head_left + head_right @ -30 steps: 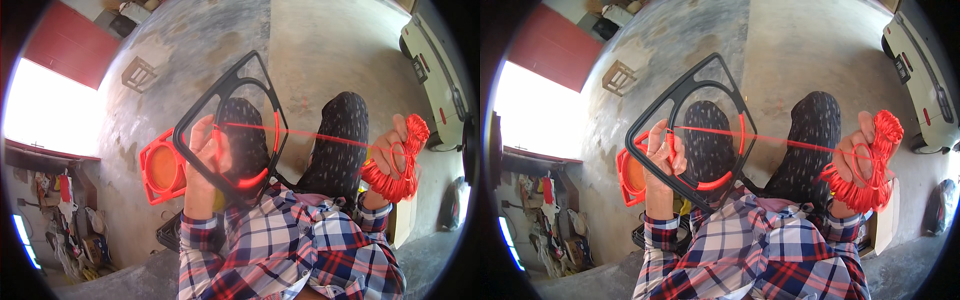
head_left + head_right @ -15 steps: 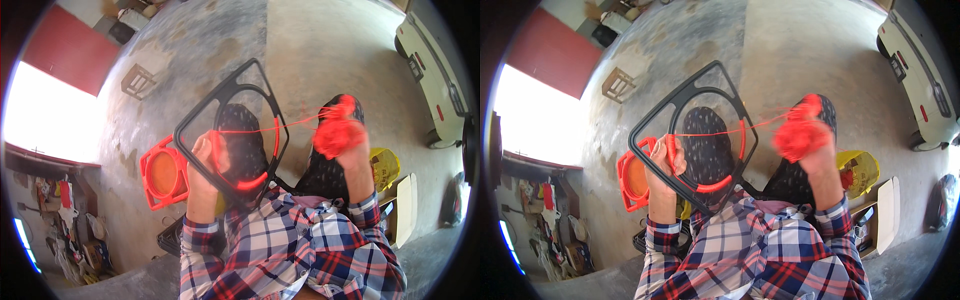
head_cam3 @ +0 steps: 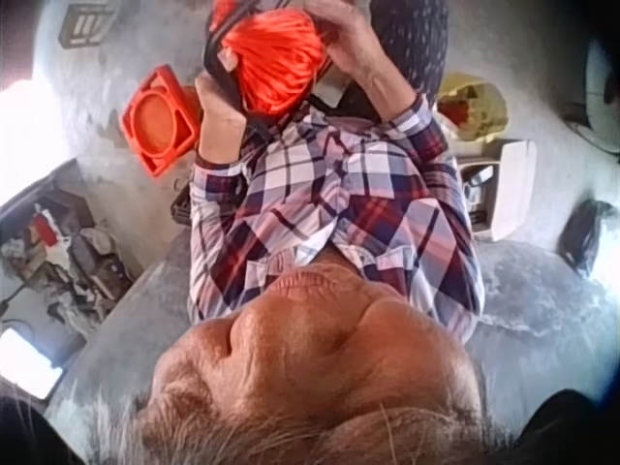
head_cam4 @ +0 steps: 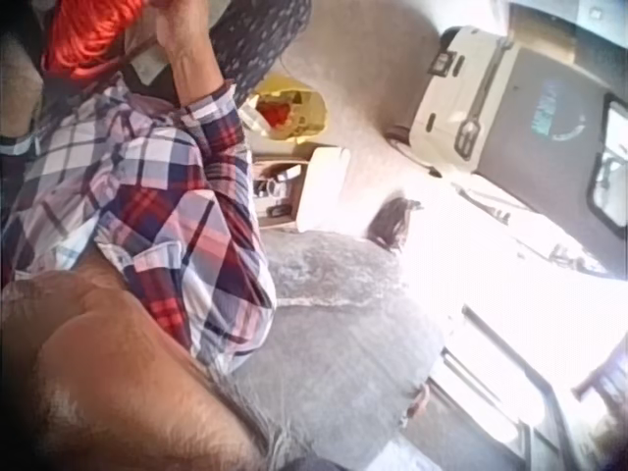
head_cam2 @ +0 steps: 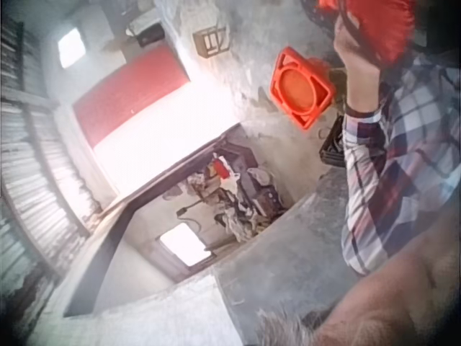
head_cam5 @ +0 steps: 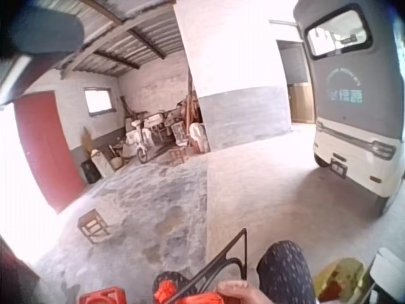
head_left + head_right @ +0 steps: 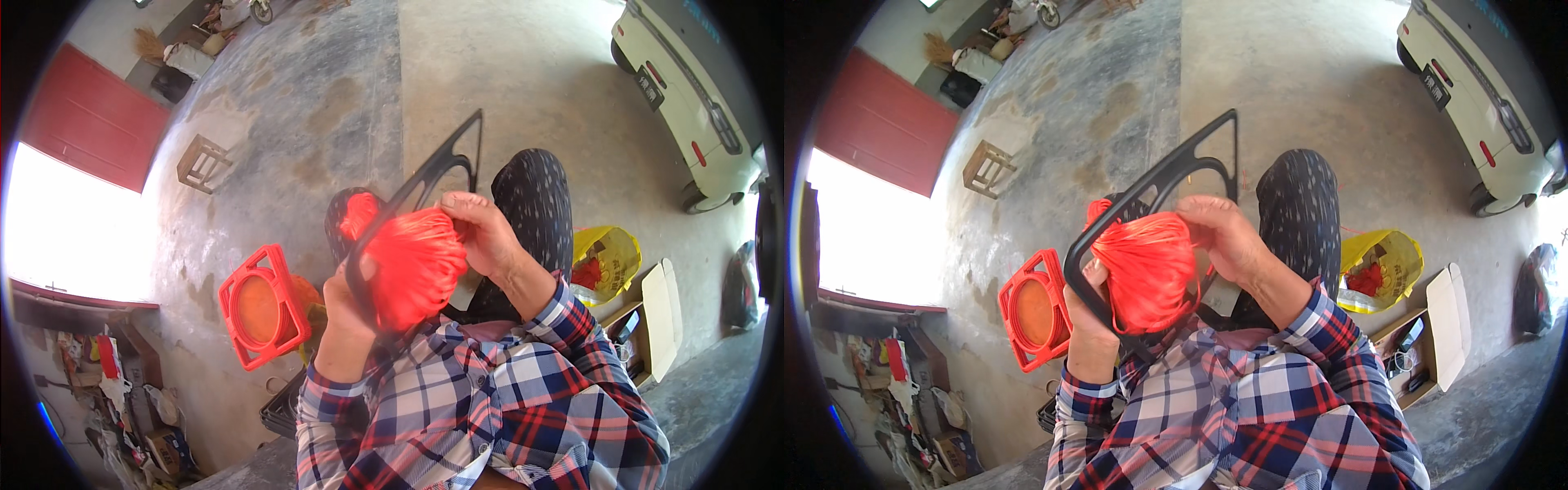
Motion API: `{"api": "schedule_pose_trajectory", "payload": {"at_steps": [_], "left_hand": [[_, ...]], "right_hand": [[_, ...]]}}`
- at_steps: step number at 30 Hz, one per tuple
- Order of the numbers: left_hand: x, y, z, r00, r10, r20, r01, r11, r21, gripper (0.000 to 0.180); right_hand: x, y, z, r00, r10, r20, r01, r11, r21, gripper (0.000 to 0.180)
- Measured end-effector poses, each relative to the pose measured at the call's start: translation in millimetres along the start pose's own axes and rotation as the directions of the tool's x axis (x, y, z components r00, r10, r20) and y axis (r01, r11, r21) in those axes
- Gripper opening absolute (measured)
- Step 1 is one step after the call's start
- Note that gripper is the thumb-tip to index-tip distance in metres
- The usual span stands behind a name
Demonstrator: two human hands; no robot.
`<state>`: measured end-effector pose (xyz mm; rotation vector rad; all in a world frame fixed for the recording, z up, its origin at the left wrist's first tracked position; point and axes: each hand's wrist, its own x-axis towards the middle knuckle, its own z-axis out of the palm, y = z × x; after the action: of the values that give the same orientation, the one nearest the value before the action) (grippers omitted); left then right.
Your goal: The person winds red string onto a black frame by hand, wrapping the string around the frame to create a pattern for furniture manufacturing.
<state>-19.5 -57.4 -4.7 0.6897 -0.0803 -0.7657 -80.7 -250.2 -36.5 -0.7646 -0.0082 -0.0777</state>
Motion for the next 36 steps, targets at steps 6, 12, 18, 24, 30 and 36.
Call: {"api": "schedule_pose_trajectory", "payload": {"at_steps": [6, 12, 18, 24, 30, 36], "left_hand": [[-14.9, -13.9, -3.8, 0.998, -0.043, -0.05, 0.057, 0.943, 0.329, 0.038], [-4.9, 1.6, 5.0, 0.992, 0.069, 0.106, -0.123, 0.718, 0.685, 0.064], [3.4, 29.4, -18.4, 0.992, 0.039, 0.118, -0.065, 0.972, 0.228, 0.048], [-1.2, 33.9, -41.6, 0.995, 0.078, 0.068, -0.087, 0.987, 0.137, 0.031], [3.1, 40.0, -44.2, 0.982, 0.085, 0.167, -0.131, 0.949, 0.286, 0.046], [1.1, 36.0, -43.7, 0.996, 0.082, 0.029, -0.086, 0.978, 0.19, 0.029]], "right_hand": [[2.0, 35.3, -10.0, 0.941, 0.172, 0.292, -0.306, 0.798, 0.52, 0.038], [6.1, 11.7, -16.7, 0.961, -0.063, -0.27, 0.098, 0.988, 0.116, 0.023], [-26.2, -17.9, -29.7, 0.966, -0.21, -0.152, 0.239, 0.948, 0.212, 0.044], [-70.8, -78.1, -34.2, 0.892, -0.389, 0.231, 0.273, 0.87, 0.411, 0.046], [-77.6, -61.7, -21.1, 0.927, -0.311, 0.21, 0.226, 0.909, 0.349, 0.045], [-62.6, -40.3, -88.9, 0.952, -0.145, -0.269, 0.238, 0.905, 0.353, 0.032]]}}
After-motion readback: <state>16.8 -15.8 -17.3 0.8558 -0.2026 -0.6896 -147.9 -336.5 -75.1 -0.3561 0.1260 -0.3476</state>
